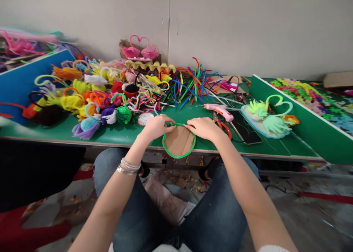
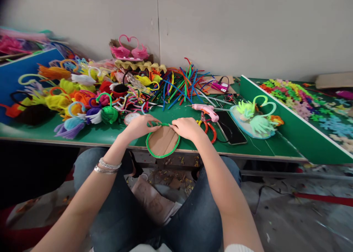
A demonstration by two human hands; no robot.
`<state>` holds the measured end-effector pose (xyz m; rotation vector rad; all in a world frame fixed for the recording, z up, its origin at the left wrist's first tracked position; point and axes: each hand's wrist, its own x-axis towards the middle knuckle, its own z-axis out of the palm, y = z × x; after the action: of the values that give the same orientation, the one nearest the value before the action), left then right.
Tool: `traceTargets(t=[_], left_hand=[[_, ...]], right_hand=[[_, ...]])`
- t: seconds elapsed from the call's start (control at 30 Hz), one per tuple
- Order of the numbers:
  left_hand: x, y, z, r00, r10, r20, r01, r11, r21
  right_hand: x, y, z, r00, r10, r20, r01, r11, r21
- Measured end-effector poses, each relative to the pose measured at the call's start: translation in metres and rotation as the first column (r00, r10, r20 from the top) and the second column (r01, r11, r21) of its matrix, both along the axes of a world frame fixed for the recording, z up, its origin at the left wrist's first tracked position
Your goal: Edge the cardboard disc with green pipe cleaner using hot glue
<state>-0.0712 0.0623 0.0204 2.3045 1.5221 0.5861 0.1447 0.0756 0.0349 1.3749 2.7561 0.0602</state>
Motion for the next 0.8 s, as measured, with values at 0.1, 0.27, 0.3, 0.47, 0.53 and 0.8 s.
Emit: traceTargets(t=[0.1,0.27,0.3,0.47,0.53,0.8], left_hand=[[0.0013,0.003,-0.0014,1.0,-0.015,-0.014,0.015,1.0,0.0],[0.0022,0.004,-0.0023,1.0,0.012,-0.023,-0.011,1.0,0.016],[0.0024,0.0042,-0.0026,1.0,0.015,-0.024,-0.014,1.0,0.022],[0.0026,0.0052,-0.0034,0.998,0.017,-0.068,-0.015,0.999,0.035],[0.0024,0.0054,-0.0032,0.996,0.016,-0.087,-0.013,0.999,0.032],[0.0051,0.0039,-0.0026,0.994,0.018,-0.104,-0.012,0.998,0.055]], right_hand=[[-0.0005,-0.0004,0.0006,1.0,0.0,0.0,0.0,1.0,-0.002],[-0.002,-0.0009,0.001,1.0,0.004,-0.003,-0.004,1.0,-0.009],[-0.0022,-0.001,0.0008,1.0,0.004,-0.005,-0.004,1.0,-0.008],[-0.001,-0.0007,0.0005,1.0,0.003,-0.021,-0.003,1.0,-0.004],[-0.0001,-0.001,0.0016,1.0,0.0,-0.028,0.0,1.0,-0.014],[-0.0027,-0.0033,0.0048,1.0,0.005,-0.022,-0.005,1.0,-0.027]])
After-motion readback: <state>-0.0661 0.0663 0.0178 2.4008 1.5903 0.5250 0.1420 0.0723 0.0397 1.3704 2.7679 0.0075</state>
